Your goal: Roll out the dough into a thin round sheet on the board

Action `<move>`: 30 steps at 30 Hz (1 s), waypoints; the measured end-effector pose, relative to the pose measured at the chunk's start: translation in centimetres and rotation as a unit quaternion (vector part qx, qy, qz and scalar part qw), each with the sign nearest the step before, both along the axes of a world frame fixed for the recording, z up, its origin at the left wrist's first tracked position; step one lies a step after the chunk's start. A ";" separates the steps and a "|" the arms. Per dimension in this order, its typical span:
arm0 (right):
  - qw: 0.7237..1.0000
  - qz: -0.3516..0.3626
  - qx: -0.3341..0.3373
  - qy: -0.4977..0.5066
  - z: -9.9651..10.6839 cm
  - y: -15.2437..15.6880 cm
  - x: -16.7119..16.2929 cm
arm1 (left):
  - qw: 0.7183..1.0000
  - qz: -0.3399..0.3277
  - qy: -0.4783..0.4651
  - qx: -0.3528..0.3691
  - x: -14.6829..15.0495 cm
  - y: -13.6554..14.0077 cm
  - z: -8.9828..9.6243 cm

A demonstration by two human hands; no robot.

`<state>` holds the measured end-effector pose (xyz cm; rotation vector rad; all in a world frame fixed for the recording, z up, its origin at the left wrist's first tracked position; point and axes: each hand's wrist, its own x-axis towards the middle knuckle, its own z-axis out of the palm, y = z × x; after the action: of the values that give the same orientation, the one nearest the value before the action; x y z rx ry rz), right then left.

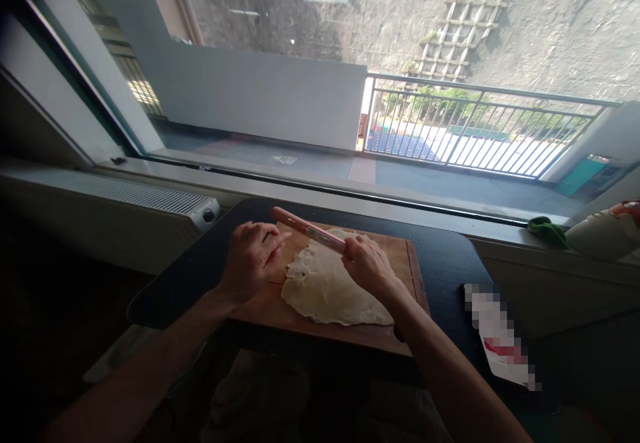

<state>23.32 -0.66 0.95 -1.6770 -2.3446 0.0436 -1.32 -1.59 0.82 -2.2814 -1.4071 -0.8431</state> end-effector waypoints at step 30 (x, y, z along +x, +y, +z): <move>0.995 -0.091 -0.013 0.032 -3.5 -1.4 4.0 | 0.973 -0.104 0.187 -0.087 0.8 -2.2 -3.5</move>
<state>27.29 -2.03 -2.59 -1.8664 -2.1452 0.0928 -0.54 -3.77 -2.65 -2.5835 -1.1246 -0.3217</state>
